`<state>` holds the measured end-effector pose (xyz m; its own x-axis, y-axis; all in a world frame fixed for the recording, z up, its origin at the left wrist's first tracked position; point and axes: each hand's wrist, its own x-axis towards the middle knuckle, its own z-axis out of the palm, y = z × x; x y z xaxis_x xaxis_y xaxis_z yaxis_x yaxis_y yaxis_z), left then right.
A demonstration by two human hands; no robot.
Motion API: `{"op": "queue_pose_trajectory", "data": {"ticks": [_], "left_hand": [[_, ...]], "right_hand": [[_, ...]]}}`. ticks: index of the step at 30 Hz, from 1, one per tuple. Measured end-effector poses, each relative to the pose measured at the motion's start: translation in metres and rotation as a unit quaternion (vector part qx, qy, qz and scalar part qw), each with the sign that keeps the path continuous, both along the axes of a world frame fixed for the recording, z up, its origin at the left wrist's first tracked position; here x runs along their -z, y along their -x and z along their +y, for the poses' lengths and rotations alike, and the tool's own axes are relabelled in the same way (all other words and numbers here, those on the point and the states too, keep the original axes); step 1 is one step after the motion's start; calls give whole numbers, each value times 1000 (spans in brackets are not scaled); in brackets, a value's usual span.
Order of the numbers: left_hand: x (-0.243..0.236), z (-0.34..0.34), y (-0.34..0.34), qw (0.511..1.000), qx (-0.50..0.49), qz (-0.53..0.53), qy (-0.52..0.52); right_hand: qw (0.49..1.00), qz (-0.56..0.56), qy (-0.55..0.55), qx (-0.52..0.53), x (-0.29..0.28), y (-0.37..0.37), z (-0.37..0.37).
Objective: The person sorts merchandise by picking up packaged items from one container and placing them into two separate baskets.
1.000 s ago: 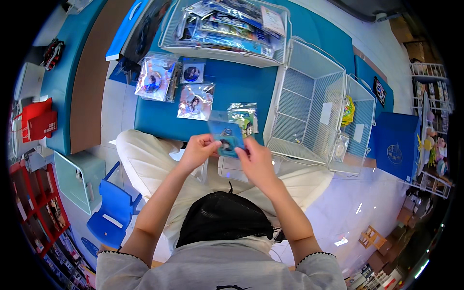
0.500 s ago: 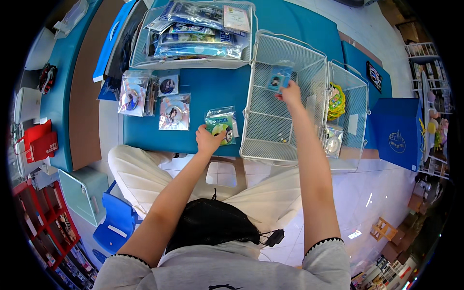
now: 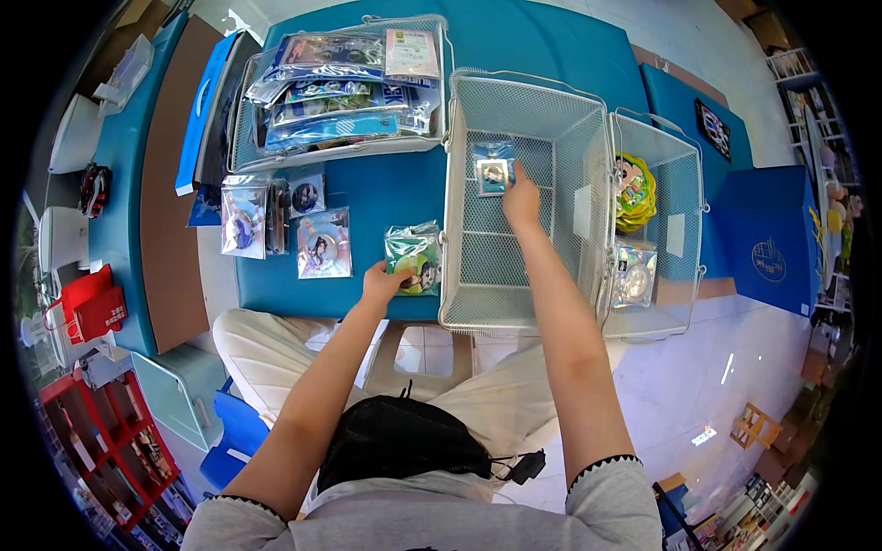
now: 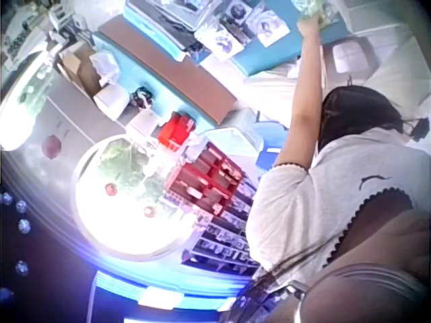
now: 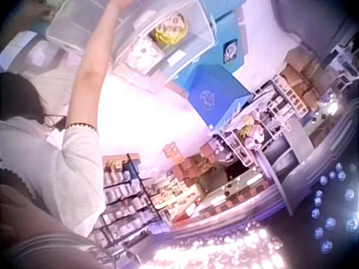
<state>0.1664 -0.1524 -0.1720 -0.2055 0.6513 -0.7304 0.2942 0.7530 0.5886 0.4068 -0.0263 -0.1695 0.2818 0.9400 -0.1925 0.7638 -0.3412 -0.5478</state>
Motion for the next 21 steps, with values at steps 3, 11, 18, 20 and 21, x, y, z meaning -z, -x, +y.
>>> {"op": "queue_pose_trajectory", "data": {"ticks": [3, 11, 18, 20, 21], "left_hand": [[-3, -2, 3, 986, -67, -150, 17], [-42, -12, 31, 910, -154, -381, -45], [-107, -26, 41, 903, -155, -387, -107], [-119, -32, 36, 895, -149, -397, -136], [-126, -36, 33, 894, -149, -400, -139]], "right_hand": [[997, -3, -17, -77, 11, -4, -7], [996, 18, -19, -83, -57, -2, -22], [934, 330, -90, -107, -145, 46, -110], [912, 371, -78, -156, -152, 67, -132], [911, 354, -78, -196, -155, 78, -141]]}}
